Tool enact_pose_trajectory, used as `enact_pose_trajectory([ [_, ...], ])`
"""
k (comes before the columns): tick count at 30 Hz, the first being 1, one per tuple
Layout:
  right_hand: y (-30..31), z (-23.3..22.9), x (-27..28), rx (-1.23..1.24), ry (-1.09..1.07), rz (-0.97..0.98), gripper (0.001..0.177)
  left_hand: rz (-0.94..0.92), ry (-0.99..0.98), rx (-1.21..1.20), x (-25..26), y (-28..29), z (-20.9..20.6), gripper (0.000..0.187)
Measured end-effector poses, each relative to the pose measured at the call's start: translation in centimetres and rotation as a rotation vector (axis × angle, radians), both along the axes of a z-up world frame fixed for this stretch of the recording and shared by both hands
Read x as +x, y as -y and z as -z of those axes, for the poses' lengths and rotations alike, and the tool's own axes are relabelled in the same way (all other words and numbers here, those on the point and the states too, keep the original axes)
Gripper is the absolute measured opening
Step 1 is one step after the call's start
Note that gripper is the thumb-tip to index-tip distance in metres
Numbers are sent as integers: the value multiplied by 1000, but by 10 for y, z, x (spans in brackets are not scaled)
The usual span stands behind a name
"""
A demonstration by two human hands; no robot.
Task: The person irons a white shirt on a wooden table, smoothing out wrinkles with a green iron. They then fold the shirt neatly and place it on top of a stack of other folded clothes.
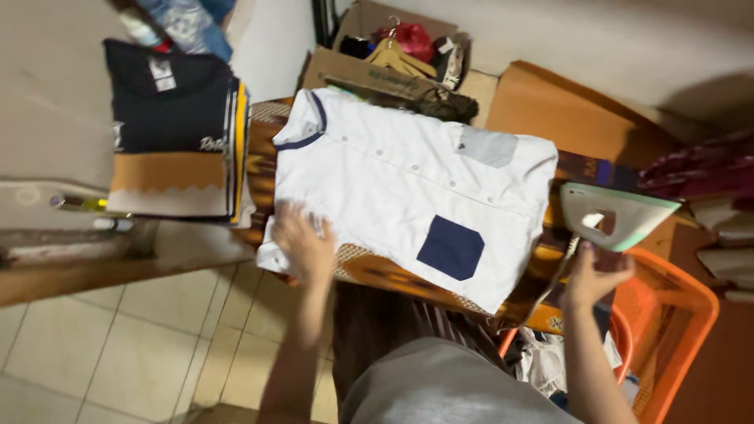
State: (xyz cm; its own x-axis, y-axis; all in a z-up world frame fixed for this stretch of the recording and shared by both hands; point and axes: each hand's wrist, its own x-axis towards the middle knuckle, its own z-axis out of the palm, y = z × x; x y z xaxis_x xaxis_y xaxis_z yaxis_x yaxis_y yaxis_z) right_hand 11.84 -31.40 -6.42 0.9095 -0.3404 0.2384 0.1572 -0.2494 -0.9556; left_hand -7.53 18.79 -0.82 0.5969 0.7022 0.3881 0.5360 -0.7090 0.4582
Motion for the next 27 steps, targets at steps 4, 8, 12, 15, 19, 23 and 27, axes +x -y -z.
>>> enact_pose_trajectory([
  [4,5,-16,31,-166,-8,-45,43,-169,-122,-351,-32,-77,29,56],
  [8,-5,-35,42,-232,26,-37,43,-280,-260,-464,-29,-113,77,59],
  [12,13,-90,53,-235,17,-29,29,-272,-307,-706,-21,-140,92,63],
  [15,18,-143,32,-495,-123,-132,23,-182,-352,-701,-12,-158,98,66],
  [19,-40,-201,-10,-543,-340,-373,36,-10,-213,-719,7,-172,112,62],
  [23,-178,-189,-34,-1044,-563,-575,39,-73,-253,-739,17,-169,120,58],
  [27,-305,-138,-48,-839,-511,-850,29,-17,-125,-701,7,-168,131,44],
])
